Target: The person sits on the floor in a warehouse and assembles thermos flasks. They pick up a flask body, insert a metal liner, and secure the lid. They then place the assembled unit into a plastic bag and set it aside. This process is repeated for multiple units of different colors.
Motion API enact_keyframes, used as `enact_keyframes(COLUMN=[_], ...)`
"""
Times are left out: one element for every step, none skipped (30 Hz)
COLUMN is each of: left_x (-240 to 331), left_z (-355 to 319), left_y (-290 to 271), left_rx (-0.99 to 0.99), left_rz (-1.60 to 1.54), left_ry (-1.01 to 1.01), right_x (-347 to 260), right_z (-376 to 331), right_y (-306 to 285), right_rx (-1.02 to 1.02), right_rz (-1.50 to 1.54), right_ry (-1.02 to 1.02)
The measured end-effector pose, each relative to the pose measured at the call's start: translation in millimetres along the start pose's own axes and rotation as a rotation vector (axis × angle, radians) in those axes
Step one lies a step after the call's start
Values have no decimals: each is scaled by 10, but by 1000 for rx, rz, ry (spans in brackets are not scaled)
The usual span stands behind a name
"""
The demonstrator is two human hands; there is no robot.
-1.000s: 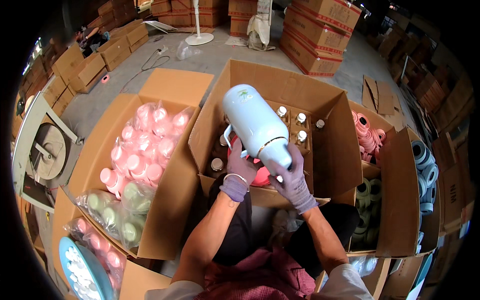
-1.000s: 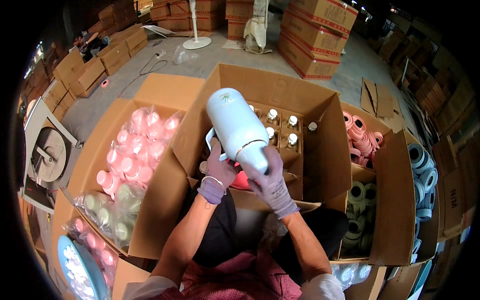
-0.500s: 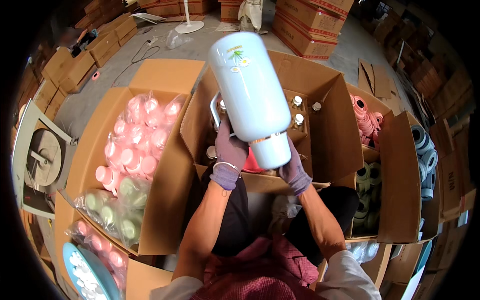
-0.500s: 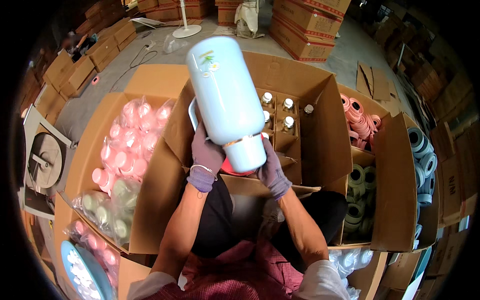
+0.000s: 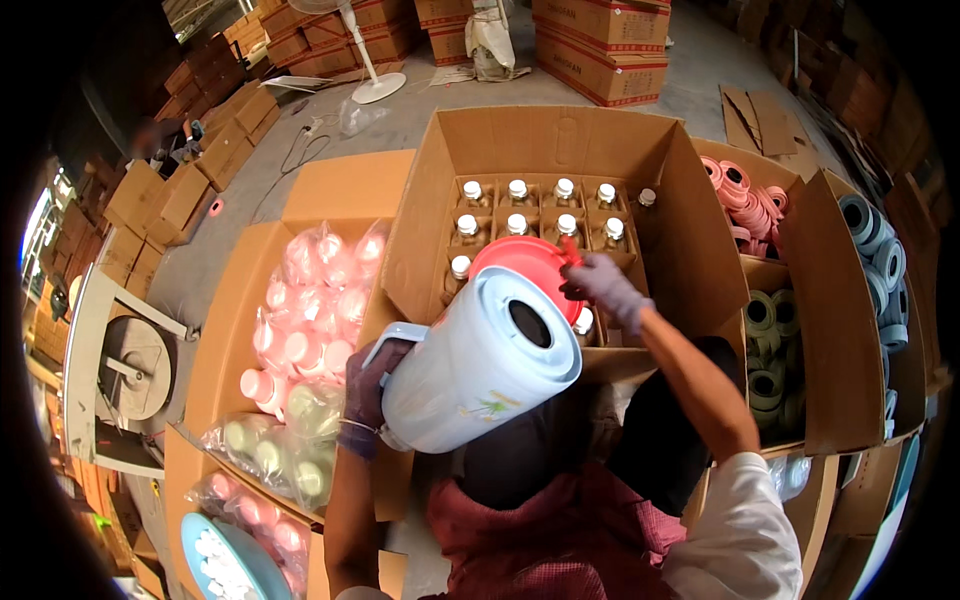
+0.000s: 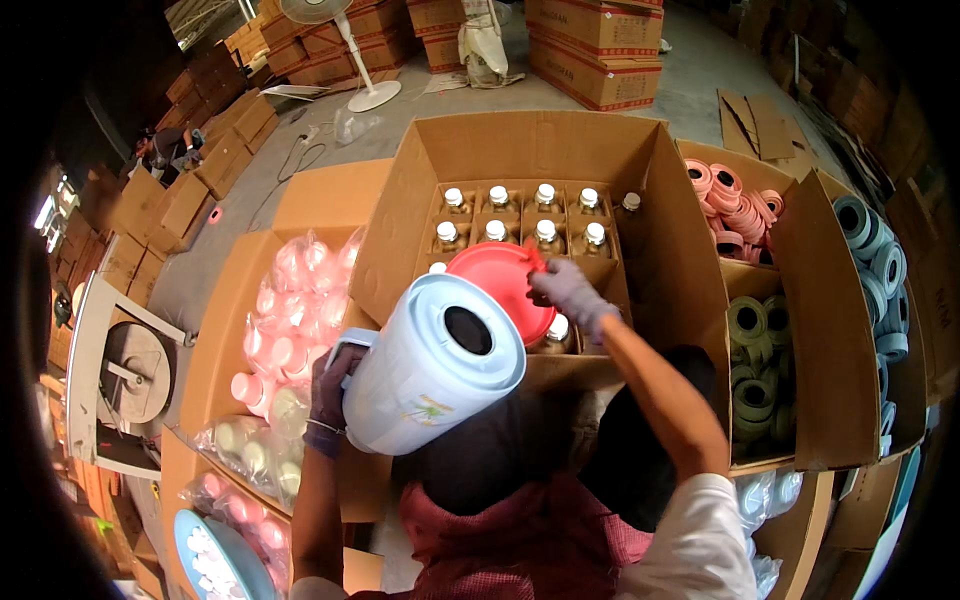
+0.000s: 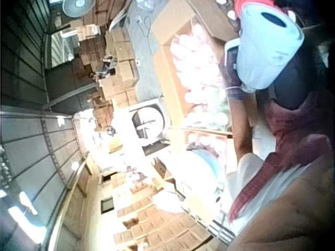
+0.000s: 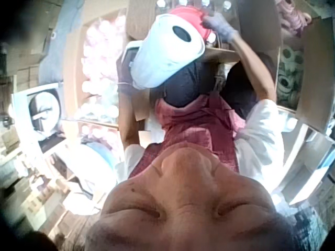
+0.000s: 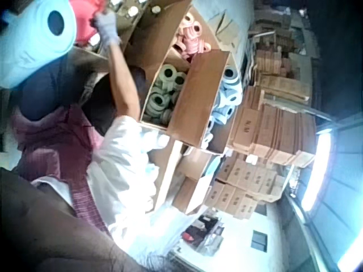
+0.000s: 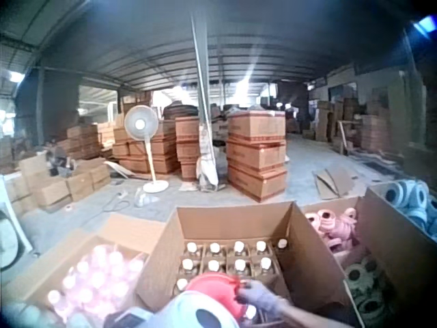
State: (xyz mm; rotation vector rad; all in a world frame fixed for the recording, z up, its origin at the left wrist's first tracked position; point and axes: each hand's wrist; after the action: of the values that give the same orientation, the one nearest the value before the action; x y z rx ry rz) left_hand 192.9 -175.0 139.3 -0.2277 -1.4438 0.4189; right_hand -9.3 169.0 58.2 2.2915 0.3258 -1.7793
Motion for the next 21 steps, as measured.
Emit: enact_keyframes(left_x=[90, 42, -93, -126, -25, 30, 25, 51, 118, 50, -103, -130, -147, -154, -129, -27, 96, 170, 30, -18, -38], left_z=[-77, -102, -70, -32, 11, 57, 117, 168, 230, 257, 299, 326, 354, 407, 436, 423, 404, 401, 426, 406, 415], left_y=[44, 86, 153, 185, 285, 352, 441, 496, 535, 559, 587, 661, 705, 749, 836, 881, 905, 889, 900, 894, 890], left_rx=[-13, -47, -76, -103, -119, -148, -185, -218, -270, -296, -317, -352, -402, -450, -504, -580, -655, -722, -773, -770, -771], left_rz=[212, 128, 44, -35, -85, -126, -168, -209, -233, -300, -367, -445, -461, -476, -494, -517, -541, -561, -675, -626, -574], left_ry=[96, 49, 2, -43, -13, -15, -24, -35, -138, -165, -194, -227, -276, -324, -382, -381, -380, -369, -455, -473, -486], right_x=[-545, -874, -1063, -1200, -1304, -1420, -1544, -1633, -1638, -1646, -1665, -1658, -1650, -1683, -1717, -1713, -1712, -1726, -1688, -1649, -1620], right_z=[-420, -727, -981, -1187, -1382, -1546, -1654, -1724, -1793, -1844, -1889, -1937, -1963, -1992, -2044, -2094, -2150, -2208, -2240, -2226, -2207], right_y=[55, 24, 4, 12, 15, 32, 20, 16, 11, 29, 61, 66, 75, 105, 123, 140, 160, 203, 231, 247, 254], right_rx=[-24, -65, -110, -197, -271, -344, -434, -528, -521, -544, -568, -592, -605, -617, -630, -612, -592, -570, -565, -605, -640], right_rz=[97, 213, 199, -1, -215, -431, -656, -886, -1093, -1149, -1204, -1267, -1271, -1371, -1468, -1503, -1536, -1568, -1547, -1532, -1522], right_ry=[18, -34, -124, -391, -658, -923, -1054, -1176, -1271, -1286, -1303, -1301, -1330, -1414, -1486, -1536, -1584, -1640, -1662, -1658, -1653])
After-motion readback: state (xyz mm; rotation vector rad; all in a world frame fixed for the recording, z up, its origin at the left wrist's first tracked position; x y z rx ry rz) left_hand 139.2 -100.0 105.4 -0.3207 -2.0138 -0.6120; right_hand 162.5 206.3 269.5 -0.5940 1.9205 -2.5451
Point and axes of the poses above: each hand's wrist, its own z-axis towards the middle knuckle, its own y-axis out of the palm, x = y × z, and after that the axes turned 1 degree about x, right-handed
